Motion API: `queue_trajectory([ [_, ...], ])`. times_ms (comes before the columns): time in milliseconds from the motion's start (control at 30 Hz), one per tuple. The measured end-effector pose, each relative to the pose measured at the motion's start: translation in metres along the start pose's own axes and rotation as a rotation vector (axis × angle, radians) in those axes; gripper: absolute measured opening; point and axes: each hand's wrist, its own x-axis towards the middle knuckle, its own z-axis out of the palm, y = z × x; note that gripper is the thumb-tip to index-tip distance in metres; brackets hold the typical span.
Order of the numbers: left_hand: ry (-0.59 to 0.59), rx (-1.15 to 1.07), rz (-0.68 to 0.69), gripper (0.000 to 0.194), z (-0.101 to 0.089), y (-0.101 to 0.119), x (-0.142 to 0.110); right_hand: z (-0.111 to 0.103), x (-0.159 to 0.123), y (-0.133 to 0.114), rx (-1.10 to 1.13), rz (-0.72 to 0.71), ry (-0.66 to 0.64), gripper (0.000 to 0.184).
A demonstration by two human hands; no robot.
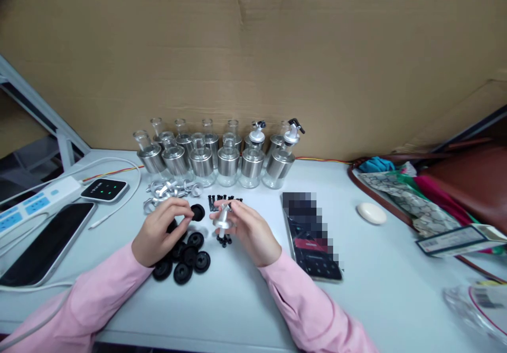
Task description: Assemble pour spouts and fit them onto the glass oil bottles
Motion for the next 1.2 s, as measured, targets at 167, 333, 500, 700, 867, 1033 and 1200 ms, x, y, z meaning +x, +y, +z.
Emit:
queue_trajectory([
  [167, 0.047, -0.073, 0.085, 0.012, 0.0009, 0.0049, -0.0014, 0.0024, -0.0010, 0.0044, -0.050, 0.019, -0.086, 0.026],
  [333, 0.054, -0.100, 0.092, 0.011, 0.0019, 0.0041, -0.0016, 0.0022, -0.0018, 0.0032, -0.088, 0.014, -0.089, 0.028],
  [500, 0.018, -0.087, 0.088, 0.013, 0.0003, 0.0034, -0.0004, 0.0029, -0.0019, 0.0021, -0.025, 0.018, -0.076, 0.027],
  [700, -0.051, -0.010, 0.123, 0.023, -0.0005, 0.0017, -0.0014, 0.0023, -0.0019, -0.0005, -0.011, -0.009, -0.030, 0.025],
  [867, -0.099, 0.009, 0.148, 0.031, -0.0001, -0.0027, -0.0036, 0.0012, -0.0014, -0.0008, -0.004, -0.026, -0.034, 0.023],
  [1033, -0.090, 0.015, 0.186, 0.032, -0.0014, -0.0028, -0.0018, 0.0021, -0.0016, -0.0014, 0.023, -0.026, -0.045, 0.022],
  [1200, -0.084, 0.040, 0.209, 0.026, -0.0026, 0.0012, 0.0008, 0.0034, -0.0023, -0.0022, -0.007, -0.015, -0.075, 0.021],
])
